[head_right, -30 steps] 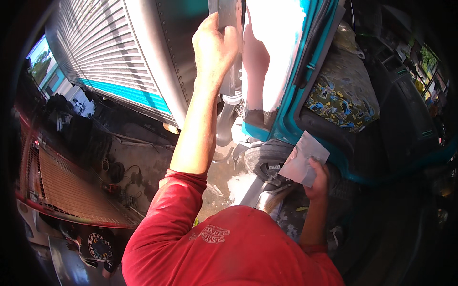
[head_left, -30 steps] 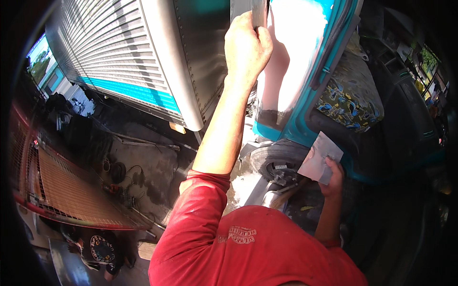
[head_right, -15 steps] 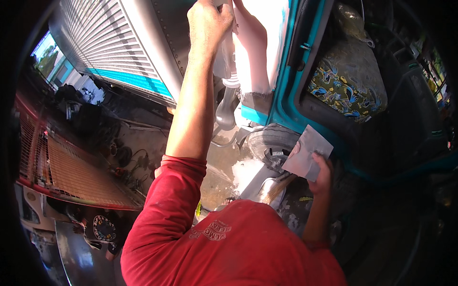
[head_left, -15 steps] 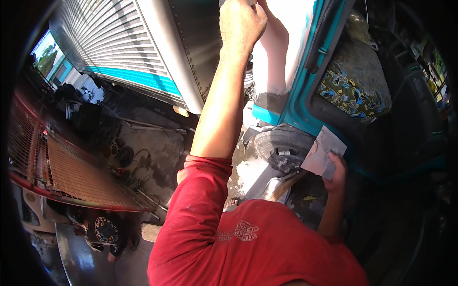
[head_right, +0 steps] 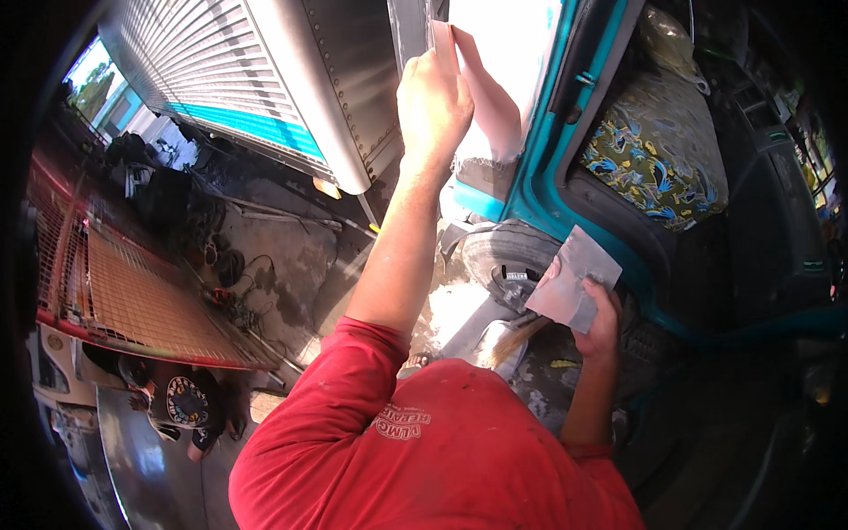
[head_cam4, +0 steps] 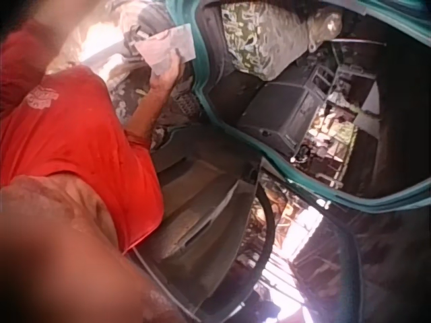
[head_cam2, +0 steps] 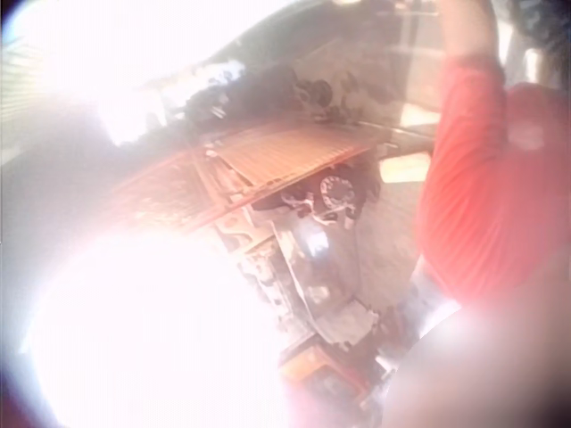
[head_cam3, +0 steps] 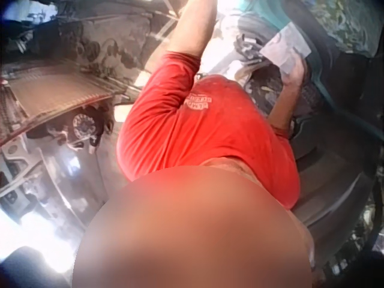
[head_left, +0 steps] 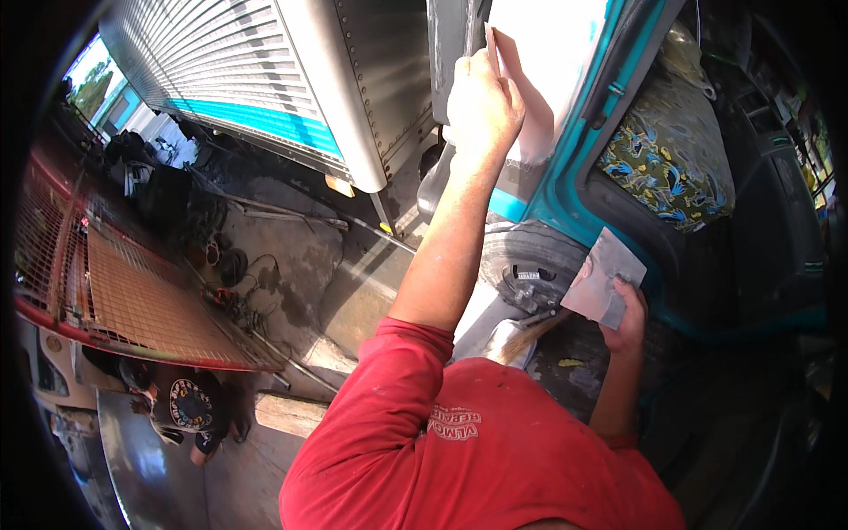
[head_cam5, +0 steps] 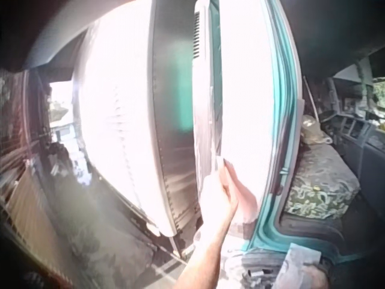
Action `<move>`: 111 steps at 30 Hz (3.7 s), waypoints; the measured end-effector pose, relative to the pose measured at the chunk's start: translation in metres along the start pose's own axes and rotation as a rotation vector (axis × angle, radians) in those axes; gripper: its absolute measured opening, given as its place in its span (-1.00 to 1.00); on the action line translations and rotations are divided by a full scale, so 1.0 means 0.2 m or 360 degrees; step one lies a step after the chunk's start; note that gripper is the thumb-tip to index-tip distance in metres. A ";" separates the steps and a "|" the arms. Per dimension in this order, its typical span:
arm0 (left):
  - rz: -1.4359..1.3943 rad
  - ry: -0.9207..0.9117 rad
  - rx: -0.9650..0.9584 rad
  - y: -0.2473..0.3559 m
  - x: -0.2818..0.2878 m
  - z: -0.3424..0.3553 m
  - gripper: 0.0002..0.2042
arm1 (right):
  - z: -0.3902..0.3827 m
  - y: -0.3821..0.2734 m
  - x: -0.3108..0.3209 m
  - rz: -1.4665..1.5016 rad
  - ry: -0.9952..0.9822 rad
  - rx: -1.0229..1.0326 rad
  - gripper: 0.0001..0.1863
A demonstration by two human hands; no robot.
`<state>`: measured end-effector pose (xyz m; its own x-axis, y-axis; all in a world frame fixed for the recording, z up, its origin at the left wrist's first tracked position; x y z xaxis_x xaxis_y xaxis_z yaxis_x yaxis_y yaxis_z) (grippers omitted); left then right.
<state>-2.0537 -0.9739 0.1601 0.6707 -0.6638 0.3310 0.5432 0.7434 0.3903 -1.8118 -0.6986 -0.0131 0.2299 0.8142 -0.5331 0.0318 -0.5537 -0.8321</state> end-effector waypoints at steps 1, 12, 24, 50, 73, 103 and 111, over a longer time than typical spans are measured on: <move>0.0005 0.0039 -0.0008 0.01 0.00 -0.02 -0.62 | 0.00 0.00 0.00 -0.0014 0.0057 -0.0025 -0.53; -0.0066 0.0024 0.0160 -0.01 -0.05 -0.07 -0.47 | 0.03 0.00 -0.03 -0.0018 -0.0080 -0.0043 -0.52; -0.1178 -0.0435 0.1195 -0.43 0.13 -0.51 -0.80 | 0.19 0.16 -0.08 0.0150 -0.0041 -0.0295 -0.52; -0.0929 -0.0685 0.0038 -0.45 0.65 -0.96 -0.39 | 0.19 0.29 -0.78 -0.1560 -0.0312 0.0147 -0.37; -0.1266 -0.0562 -0.0223 -0.74 0.53 -0.90 -0.48 | -0.06 0.26 -1.02 -0.0677 0.0059 0.0169 -0.48; -0.1085 0.0268 0.0147 -0.41 -0.07 -0.01 -0.69 | -0.38 -0.06 -0.64 -0.0367 0.0919 0.0702 -0.44; -0.1094 0.0385 0.0142 -0.38 -0.07 0.02 -0.65 | -0.39 -0.09 -0.63 -0.0387 0.0986 0.0719 -0.45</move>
<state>-2.1064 -1.0212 0.1297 0.2919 -0.9335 -0.2084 0.8449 0.1495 0.5136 -1.7661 -0.8056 0.0813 0.7694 0.5847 -0.2572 -0.2158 -0.1410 -0.9662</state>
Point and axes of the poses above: each hand's wrist, its own z-axis towards the middle knuckle, its own x-axis out of the back of the hand, y = z × x, the point moved 2 cm from there along z, towards the middle knuckle, and after that the axes turned 3 degrees about -x, right-handed, at the moved point
